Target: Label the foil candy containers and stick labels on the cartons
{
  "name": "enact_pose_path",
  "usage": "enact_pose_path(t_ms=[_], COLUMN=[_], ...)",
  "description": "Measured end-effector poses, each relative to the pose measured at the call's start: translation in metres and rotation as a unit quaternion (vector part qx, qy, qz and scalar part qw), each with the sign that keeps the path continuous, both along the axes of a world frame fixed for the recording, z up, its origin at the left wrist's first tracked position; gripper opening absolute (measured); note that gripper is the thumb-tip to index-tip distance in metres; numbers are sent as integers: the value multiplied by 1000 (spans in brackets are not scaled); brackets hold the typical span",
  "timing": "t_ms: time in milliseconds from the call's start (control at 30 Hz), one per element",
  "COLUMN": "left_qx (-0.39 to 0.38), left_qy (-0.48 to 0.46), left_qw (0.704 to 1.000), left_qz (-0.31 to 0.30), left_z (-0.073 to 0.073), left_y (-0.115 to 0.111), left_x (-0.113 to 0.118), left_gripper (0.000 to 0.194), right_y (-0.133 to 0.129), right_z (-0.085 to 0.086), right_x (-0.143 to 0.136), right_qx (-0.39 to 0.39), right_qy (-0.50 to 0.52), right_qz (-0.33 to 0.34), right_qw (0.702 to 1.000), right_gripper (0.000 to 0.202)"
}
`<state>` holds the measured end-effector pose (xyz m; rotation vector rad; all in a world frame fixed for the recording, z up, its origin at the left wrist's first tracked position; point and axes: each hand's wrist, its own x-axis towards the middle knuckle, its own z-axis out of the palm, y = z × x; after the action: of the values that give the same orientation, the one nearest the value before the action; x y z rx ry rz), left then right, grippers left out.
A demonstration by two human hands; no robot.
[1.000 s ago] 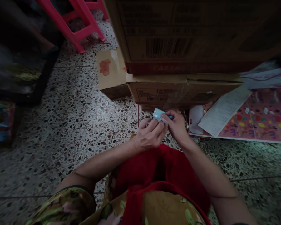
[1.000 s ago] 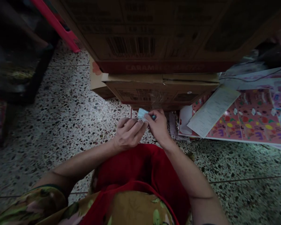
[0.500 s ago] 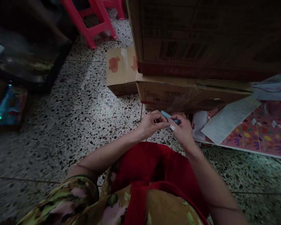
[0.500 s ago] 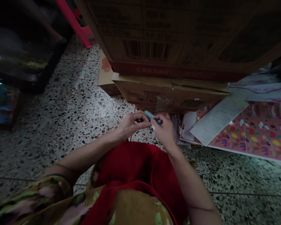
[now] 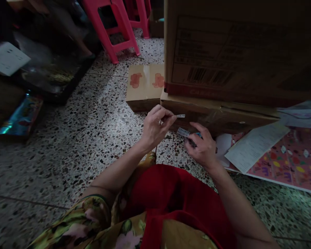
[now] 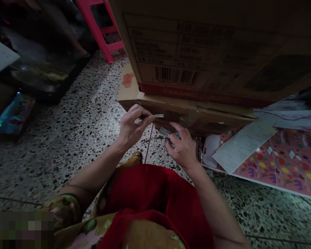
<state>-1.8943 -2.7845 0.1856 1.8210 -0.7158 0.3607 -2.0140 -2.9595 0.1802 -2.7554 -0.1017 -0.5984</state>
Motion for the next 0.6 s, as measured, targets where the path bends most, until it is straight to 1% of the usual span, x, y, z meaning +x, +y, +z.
enact_pose_path(t_ms=[133,300,467,600], left_qx=[18,30,54,51], left_qy=[-16,-42,-60,-76], left_qw=[999,996,991,988], left_qz=[25,74,103,124], left_z=[-1,-5,-7,-11], left_y=[-7,-13,-16,-18], left_x=[3,4,4,3], left_gripper=[15,16,18,16], right_y=[3,6,8,8], right_z=[3,6,5,3], right_x=[7,12,18,20], right_qx=[-58,-49,-78,-84], right_qy=[17,48,24,15], right_qz=[-3,0,-4,-18], right_qw=[998,998,997,996], right_gripper=[12,14,14,13])
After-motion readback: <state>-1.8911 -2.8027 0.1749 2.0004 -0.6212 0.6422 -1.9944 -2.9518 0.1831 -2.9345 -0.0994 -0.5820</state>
